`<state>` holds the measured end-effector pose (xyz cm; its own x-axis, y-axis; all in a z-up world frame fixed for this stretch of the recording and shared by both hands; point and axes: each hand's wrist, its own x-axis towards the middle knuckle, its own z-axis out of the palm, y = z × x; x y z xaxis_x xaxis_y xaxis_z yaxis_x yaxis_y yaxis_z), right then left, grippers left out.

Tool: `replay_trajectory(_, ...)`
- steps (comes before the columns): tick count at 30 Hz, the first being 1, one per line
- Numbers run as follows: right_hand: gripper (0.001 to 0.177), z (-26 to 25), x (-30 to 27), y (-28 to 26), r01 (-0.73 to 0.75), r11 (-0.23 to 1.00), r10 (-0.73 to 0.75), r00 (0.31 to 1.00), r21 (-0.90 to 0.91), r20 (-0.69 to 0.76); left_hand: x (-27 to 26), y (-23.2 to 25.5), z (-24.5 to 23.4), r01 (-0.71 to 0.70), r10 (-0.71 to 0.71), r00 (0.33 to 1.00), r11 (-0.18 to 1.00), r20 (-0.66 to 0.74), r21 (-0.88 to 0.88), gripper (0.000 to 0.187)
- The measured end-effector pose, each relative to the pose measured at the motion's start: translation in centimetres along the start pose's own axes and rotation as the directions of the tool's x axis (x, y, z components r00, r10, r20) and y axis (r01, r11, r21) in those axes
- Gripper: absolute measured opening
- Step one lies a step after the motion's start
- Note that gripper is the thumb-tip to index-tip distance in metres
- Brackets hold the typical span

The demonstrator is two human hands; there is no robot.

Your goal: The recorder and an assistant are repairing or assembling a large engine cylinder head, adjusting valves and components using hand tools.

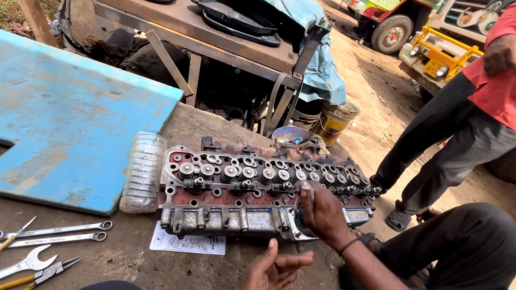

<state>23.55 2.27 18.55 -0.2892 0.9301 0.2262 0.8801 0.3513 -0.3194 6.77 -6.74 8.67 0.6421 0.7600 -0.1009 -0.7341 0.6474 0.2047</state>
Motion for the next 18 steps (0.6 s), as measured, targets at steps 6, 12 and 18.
replay_trajectory(6, 0.071, 2.2, 7.5, 4.9, 0.641, 0.623, -0.628, 0.752, -0.448, 0.202, 3.5, -0.3, -4.1, 0.113, 0.172, 0.893, 0.809, -0.417, 0.577, 0.084)
replay_trajectory(12, 0.032, 0.7, 10.2, 4.0, 0.849, 0.127, -0.352, 0.522, -0.514, 0.777, 3.1, -1.7, -2.8, 0.165, 0.225, 0.874, 0.698, -0.432, 0.697, 0.082)
replay_trajectory(18, 0.025, 3.3, 9.0, 3.5, 0.599, 0.314, -0.361, 0.793, -0.737, 0.491, 1.3, -0.5, 0.3, 0.176, 0.256, 0.887, 0.584, -0.385, 0.792, 0.075)
